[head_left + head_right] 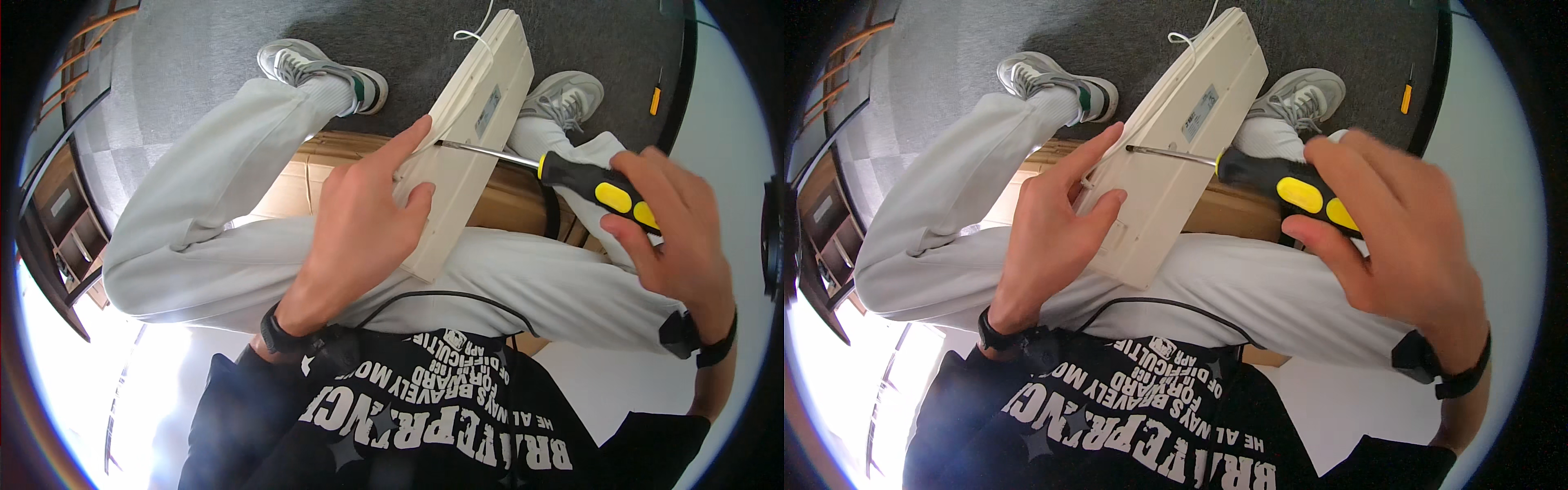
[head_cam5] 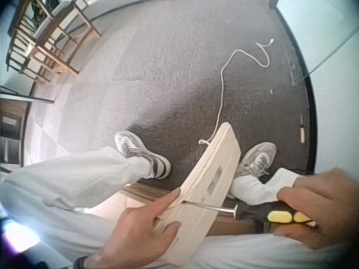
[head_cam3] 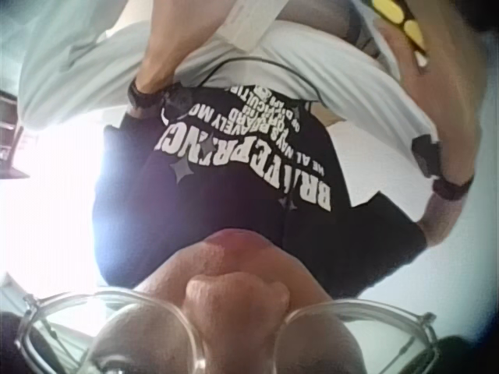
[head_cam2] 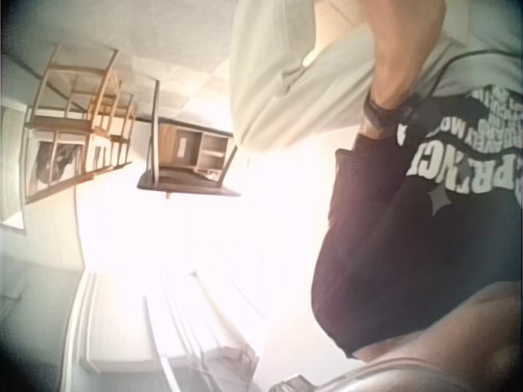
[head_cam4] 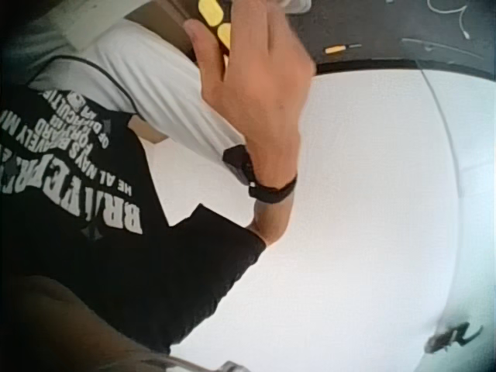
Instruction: The person removes an orange knob from a keyboard and then uses a screwdriver to remove several screws from the back of the keyboard.
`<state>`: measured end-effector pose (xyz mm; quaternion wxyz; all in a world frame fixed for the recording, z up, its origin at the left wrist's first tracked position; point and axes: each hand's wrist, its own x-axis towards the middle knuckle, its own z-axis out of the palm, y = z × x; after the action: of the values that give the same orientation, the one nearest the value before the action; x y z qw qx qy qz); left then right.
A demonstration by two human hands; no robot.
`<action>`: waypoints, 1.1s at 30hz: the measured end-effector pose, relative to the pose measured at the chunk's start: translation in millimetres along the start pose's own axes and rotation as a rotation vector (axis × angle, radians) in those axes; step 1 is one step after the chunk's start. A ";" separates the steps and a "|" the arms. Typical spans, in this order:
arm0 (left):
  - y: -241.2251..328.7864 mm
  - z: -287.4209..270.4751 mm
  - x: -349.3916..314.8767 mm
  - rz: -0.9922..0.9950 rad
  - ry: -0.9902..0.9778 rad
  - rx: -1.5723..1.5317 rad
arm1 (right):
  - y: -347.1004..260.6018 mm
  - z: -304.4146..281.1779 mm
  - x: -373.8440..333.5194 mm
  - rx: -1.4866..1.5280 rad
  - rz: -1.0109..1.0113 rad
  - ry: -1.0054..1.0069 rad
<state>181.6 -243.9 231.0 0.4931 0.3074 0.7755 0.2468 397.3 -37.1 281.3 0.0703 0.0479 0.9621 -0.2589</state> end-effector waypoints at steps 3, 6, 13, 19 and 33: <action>2.7 -2.8 -6.2 0.046 0.005 0.052 | -11.1 -0.4 4.5 0.186 0.230 -0.055; 11.5 -11.0 -5.8 0.057 -0.024 0.131 | -22.6 -14.2 19.2 0.301 0.412 -0.107; 10.5 -8.5 -7.5 0.096 -0.027 0.145 | -9.2 -25.4 27.5 0.157 0.297 -0.139; -3.5 -4.2 -3.4 -0.037 0.042 -0.222 | -9.1 -32.7 32.0 -0.121 0.063 0.008; -9.1 -5.8 -7.5 -0.198 -0.152 -0.483 | 10.7 -19.5 33.1 -0.303 -0.408 -0.052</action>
<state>176.6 -256.0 231.6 0.6307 0.1212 0.6811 0.3515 364.0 -16.1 287.5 0.0476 -0.1648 0.9776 -0.1217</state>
